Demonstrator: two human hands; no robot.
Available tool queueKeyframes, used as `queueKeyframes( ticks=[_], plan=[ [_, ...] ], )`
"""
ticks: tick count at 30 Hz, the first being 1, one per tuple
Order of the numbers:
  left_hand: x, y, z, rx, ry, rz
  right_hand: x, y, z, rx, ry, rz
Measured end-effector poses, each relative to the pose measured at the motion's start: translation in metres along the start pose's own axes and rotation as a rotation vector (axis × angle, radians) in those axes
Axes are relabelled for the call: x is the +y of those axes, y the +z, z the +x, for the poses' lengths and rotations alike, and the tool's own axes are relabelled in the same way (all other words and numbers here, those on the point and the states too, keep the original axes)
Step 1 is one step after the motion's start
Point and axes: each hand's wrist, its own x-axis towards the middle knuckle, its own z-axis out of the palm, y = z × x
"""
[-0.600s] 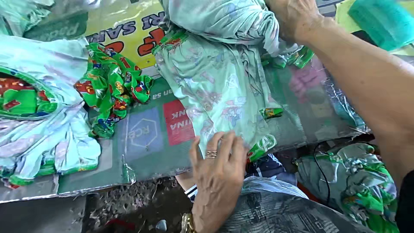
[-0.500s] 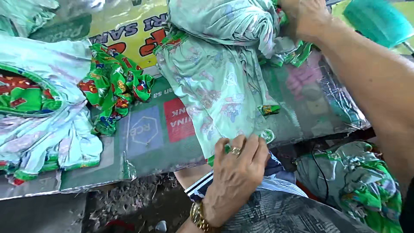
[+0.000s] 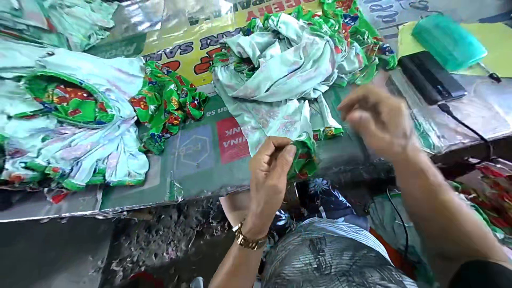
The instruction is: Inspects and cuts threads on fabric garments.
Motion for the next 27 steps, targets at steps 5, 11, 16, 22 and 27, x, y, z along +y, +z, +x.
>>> queueKeyframes(
  ticks=[5,11,16,22,27],
  plan=[
    [-0.001,0.004,-0.008,0.106,-0.053,-0.448,-0.013,0.073,-0.023,-0.023,-0.029,0.179],
    [-0.013,-0.03,-0.021,0.306,0.344,0.25,-0.012,0.065,-0.022,0.076,-0.11,0.043],
    [-0.022,0.003,-0.022,0.115,0.371,0.922,-0.016,0.073,-0.019,0.019,-0.222,0.041],
    [-0.019,-0.002,-0.009,0.144,0.483,0.79,-0.015,0.064,-0.025,0.075,-0.271,-0.066],
    [-0.011,-0.038,-0.027,0.222,0.609,0.849,0.0,0.055,-0.031,0.018,-0.263,-0.35]
  ],
)
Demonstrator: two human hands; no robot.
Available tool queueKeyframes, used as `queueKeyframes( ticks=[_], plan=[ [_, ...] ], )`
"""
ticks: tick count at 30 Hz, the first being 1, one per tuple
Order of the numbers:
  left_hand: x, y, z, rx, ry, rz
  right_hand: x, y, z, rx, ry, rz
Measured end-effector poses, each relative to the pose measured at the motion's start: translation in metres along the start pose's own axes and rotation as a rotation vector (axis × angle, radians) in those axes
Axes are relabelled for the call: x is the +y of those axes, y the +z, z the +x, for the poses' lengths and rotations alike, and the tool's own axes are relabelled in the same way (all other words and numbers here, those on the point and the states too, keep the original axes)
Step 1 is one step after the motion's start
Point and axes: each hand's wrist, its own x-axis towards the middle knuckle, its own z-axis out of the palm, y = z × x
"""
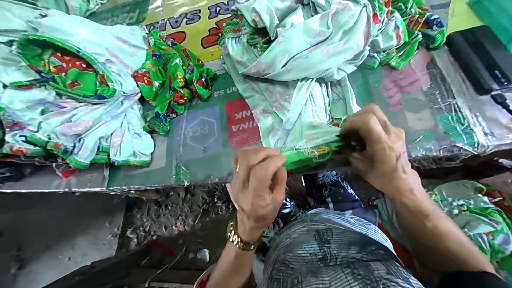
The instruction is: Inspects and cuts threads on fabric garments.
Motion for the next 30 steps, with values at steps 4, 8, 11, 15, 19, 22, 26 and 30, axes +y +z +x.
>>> queueKeyframes(
  ticks=[4,8,11,15,19,22,26,30],
  plan=[
    [-0.012,-0.011,-0.014,-0.418,0.057,0.16,-0.001,-0.01,-0.005,-0.304,-0.027,-0.014],
    [0.001,-0.016,-0.008,-0.344,-0.021,0.081,-0.002,-0.026,0.001,-0.265,0.089,0.323],
    [0.016,-0.002,0.003,-0.292,-0.046,0.093,-0.017,-0.009,0.007,-0.148,0.138,0.725],
    [0.013,0.016,-0.001,-0.436,-0.014,0.179,-0.022,0.01,0.004,-0.201,0.217,0.717],
    [0.01,0.007,-0.03,-0.33,0.061,0.154,-0.018,0.005,0.001,-0.238,0.236,0.786],
    [0.011,0.002,-0.047,-0.314,0.112,0.149,-0.019,0.004,0.003,-0.248,0.19,0.761],
    [0.019,-0.003,-0.055,-0.329,0.138,0.086,-0.017,-0.004,0.003,-0.254,0.115,0.576],
    [0.026,0.001,-0.035,-0.194,-0.059,0.096,-0.018,-0.01,0.002,-0.22,0.137,0.601]
  ],
)
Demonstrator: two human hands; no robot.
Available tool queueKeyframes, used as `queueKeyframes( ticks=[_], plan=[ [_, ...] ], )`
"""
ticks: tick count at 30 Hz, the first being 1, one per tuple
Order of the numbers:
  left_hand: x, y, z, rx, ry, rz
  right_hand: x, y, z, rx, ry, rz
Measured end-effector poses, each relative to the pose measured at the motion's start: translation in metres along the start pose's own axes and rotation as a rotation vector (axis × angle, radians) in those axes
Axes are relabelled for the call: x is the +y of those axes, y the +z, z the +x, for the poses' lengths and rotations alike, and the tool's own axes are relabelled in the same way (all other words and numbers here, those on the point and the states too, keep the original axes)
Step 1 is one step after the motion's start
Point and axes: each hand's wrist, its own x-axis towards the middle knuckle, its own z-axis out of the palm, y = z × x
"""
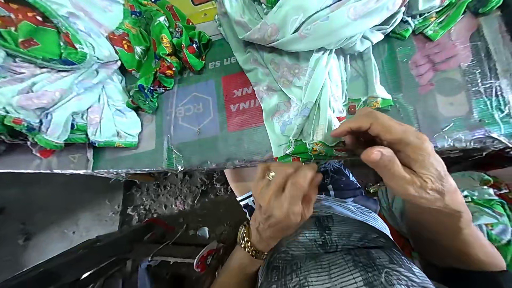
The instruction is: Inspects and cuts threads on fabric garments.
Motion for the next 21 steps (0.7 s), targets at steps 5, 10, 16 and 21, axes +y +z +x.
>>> queueKeyframes(
  ticks=[5,10,16,21],
  plan=[
    [-0.004,-0.001,0.038,-0.188,-0.124,0.26,-0.004,0.009,0.01,-0.033,-0.029,0.2],
    [-0.008,-0.008,0.036,-0.342,-0.132,0.218,0.007,0.019,0.012,-0.104,0.035,-0.242],
    [-0.008,-0.014,0.025,-0.26,-0.214,0.072,0.007,0.017,0.004,-0.09,0.053,-0.255],
    [-0.009,-0.015,0.021,-0.178,-0.228,-0.024,0.003,0.021,0.001,-0.039,0.018,-0.42]
  ],
)
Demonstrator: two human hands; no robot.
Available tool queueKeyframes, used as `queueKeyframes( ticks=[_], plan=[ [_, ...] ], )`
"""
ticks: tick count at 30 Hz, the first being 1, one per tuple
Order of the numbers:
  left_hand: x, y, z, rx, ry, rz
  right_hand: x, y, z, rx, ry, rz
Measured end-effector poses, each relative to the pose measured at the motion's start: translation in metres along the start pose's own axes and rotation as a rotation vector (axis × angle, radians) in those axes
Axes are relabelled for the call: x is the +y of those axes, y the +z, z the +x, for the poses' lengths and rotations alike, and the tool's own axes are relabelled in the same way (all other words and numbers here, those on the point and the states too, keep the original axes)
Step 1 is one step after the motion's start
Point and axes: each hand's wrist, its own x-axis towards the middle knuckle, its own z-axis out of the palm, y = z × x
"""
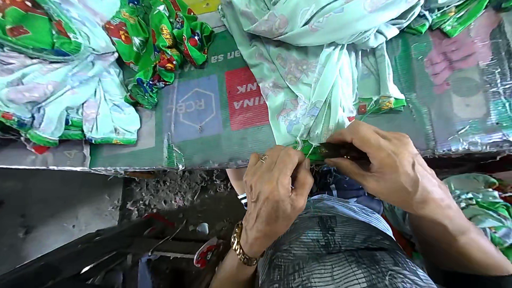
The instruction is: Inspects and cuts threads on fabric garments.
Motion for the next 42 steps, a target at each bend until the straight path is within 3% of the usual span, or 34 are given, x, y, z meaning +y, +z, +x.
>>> queueKeyframes(
  ticks=[4,16,28,31,34,37,40,42],
  plan=[
    [0.005,0.003,-0.002,0.017,0.037,-0.033,-0.004,0.006,0.0,0.071,-0.076,-0.118],
    [0.01,0.014,-0.006,-0.018,0.104,0.022,-0.001,0.015,0.001,0.165,-0.173,-0.147],
    [0.011,0.011,-0.012,-0.063,0.19,-0.002,0.002,0.016,0.007,0.134,-0.221,-0.176],
    [0.012,0.005,-0.013,-0.123,0.215,-0.073,0.003,0.01,0.008,0.098,-0.164,-0.017],
    [0.008,-0.004,-0.008,-0.139,0.218,-0.237,0.007,-0.012,0.003,0.034,0.012,0.441],
    [0.011,-0.002,0.005,0.004,0.146,-0.085,0.008,-0.019,-0.001,0.079,0.087,0.557],
    [0.013,0.01,0.019,0.002,0.067,0.265,0.005,-0.014,-0.001,0.068,0.14,0.378],
    [0.013,0.014,0.02,-0.009,0.06,0.361,0.004,-0.01,-0.001,0.053,0.169,0.299]
  ],
)
